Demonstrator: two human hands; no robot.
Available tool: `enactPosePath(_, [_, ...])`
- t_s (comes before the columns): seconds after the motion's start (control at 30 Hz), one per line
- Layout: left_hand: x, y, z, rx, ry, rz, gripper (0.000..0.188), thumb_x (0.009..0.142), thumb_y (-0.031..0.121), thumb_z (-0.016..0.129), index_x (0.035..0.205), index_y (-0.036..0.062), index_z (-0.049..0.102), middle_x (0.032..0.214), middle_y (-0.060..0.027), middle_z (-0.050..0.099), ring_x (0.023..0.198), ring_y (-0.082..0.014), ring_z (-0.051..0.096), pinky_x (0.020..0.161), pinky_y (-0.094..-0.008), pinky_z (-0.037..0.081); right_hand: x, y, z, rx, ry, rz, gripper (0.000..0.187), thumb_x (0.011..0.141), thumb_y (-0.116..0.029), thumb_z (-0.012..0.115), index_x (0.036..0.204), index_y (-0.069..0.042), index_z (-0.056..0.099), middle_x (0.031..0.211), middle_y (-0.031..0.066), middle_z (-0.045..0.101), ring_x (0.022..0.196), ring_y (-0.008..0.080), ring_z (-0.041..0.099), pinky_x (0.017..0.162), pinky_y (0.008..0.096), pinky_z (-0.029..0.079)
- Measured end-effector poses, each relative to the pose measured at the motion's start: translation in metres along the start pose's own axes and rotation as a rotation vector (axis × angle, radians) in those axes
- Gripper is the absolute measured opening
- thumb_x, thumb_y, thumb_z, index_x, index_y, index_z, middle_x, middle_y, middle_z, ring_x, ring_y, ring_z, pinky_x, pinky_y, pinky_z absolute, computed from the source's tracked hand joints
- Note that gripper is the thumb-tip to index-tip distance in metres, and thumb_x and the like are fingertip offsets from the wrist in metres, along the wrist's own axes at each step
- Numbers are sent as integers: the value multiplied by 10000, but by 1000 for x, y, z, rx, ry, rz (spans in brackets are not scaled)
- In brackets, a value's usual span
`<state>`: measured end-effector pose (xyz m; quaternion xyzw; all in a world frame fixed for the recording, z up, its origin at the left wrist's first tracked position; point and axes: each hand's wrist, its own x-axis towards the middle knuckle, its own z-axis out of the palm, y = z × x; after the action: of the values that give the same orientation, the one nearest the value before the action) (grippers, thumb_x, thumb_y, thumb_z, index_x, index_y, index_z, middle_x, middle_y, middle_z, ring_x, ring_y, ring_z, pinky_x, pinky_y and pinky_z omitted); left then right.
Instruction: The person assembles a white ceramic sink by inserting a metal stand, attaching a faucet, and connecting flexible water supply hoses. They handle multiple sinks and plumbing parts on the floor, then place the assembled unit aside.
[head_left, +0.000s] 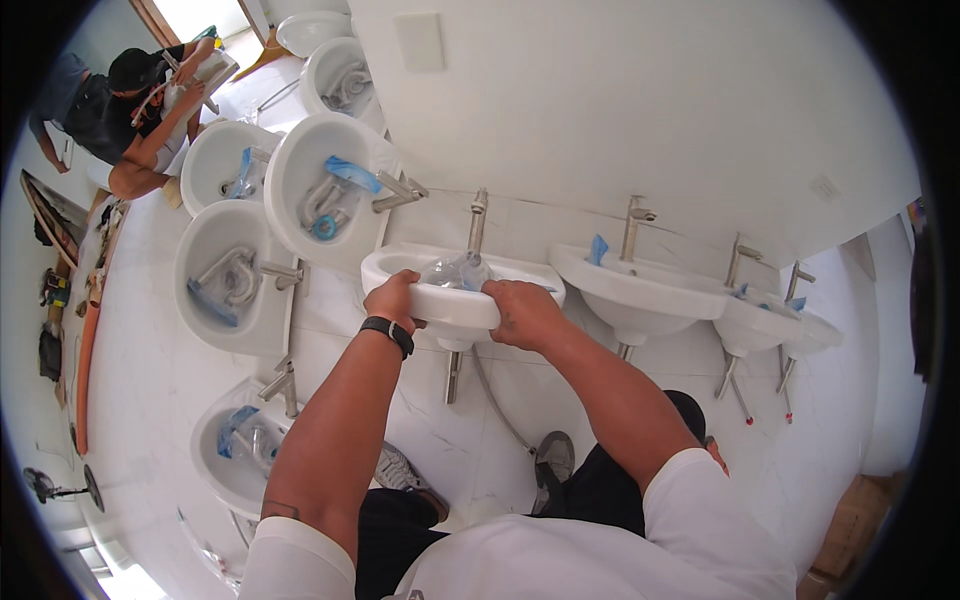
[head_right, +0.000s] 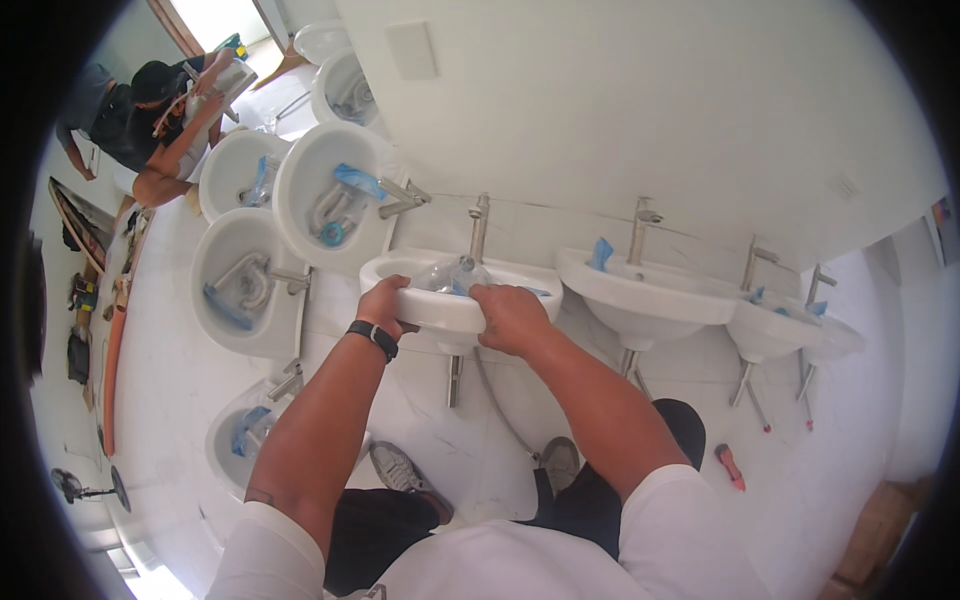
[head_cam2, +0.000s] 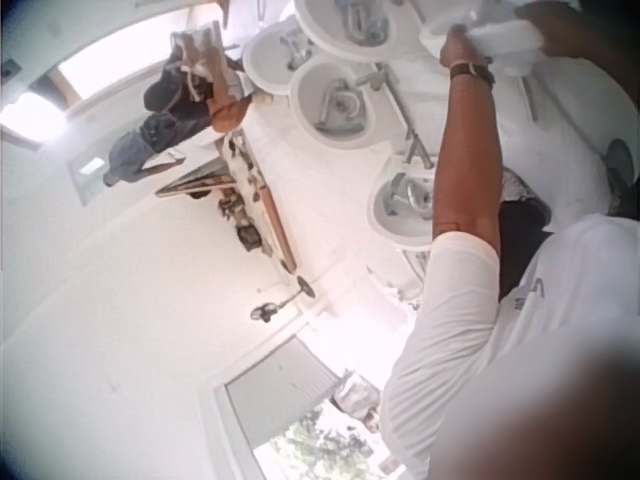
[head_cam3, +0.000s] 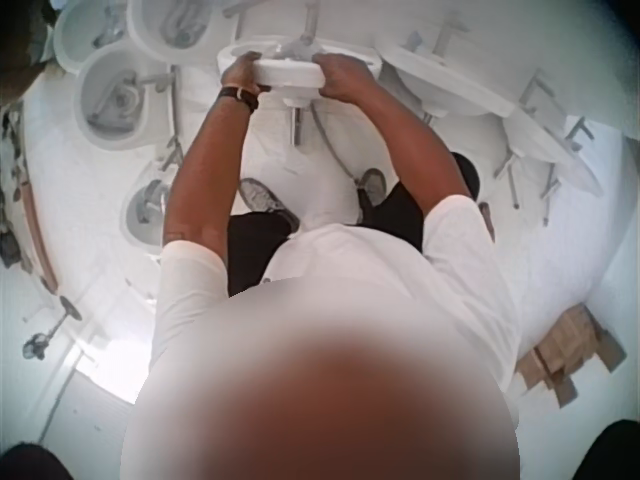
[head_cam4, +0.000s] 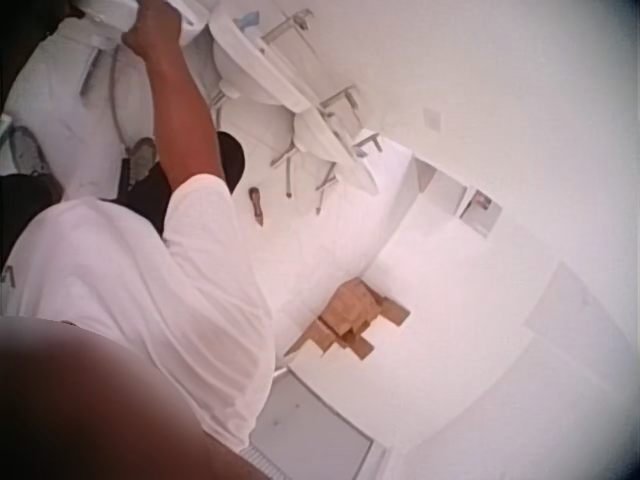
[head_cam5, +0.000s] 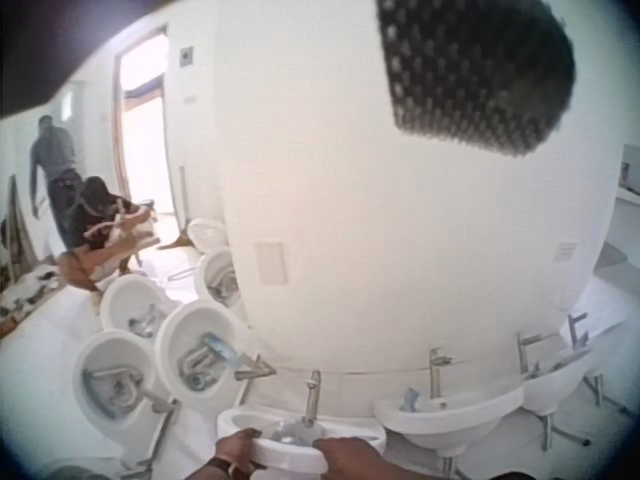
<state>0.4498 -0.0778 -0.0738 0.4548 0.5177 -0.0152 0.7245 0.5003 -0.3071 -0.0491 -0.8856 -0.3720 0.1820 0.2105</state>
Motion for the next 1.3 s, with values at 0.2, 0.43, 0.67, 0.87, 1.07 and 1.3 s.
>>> enactPosePath(0.2, [-1, 6, 3, 13, -8, 6, 697, 864, 229, 722, 1460, 17, 428, 1366, -236, 547, 1209, -495, 592, 983, -743, 450, 5, 1, -4, 14, -4, -21, 450, 669, -124, 813, 1077, -74, 630, 1016, 165, 711, 1001, 363, 686, 844, 474, 548])
enactPosePath(0.43, [-4, 6, -2, 8, -48, 10, 700, 885, 276, 726, 1464, 25, 422, 1393, -227, 517, 1262, -472, 555, 995, -726, 455, 5, 5, -5, 19, -19, -27, 436, 668, -135, 814, 1057, -82, 626, 996, 150, 703, 997, 360, 682, 838, 485, 535])
enactPosePath(0.67, [-15, 11, -21, 185, -140, -24, 1023, 886, 495, 755, 1608, 23, 206, 1646, -284, 184, 1511, -550, 166, 1087, -712, 370, 3, 4, -1, -73, 29, 35, 513, 648, -173, 834, 1112, -95, 629, 1057, 118, 692, 1025, 331, 674, 891, 472, 481])
enactPosePath(0.87, [-92, 45, -99, 685, -251, 176, 980, 875, 511, 765, 1571, -15, 319, 1546, -227, 445, 1393, -419, 463, 1104, -600, 386, -16, 3, 21, -124, 216, 125, 799, 719, -256, 817, 1424, -57, 499, 1328, 210, 549, 1223, 369, 564, 1056, 521, 416])
enactPosePath(1.07, [-222, 45, -249, 735, 11, 565, 755, 958, 330, 712, 1526, -50, 391, 1397, -239, 603, 1244, -277, 608, 1000, -385, 493, -63, 8, 1, 65, 199, 159, 877, 766, -332, 817, 1491, -3, 448, 1523, 277, 431, 1373, 430, 485, 1147, 473, 411])
enactPosePath(1.3, [-307, -64, -403, 597, 416, 651, 610, 959, 219, 689, 1470, -38, 476, 1349, -210, 635, 1118, -221, 661, 893, -331, 537, -118, -14, -63, 138, 161, 221, 723, 822, -342, 797, 1399, 22, 560, 1300, 292, 651, 1197, 404, 657, 1012, 442, 522])
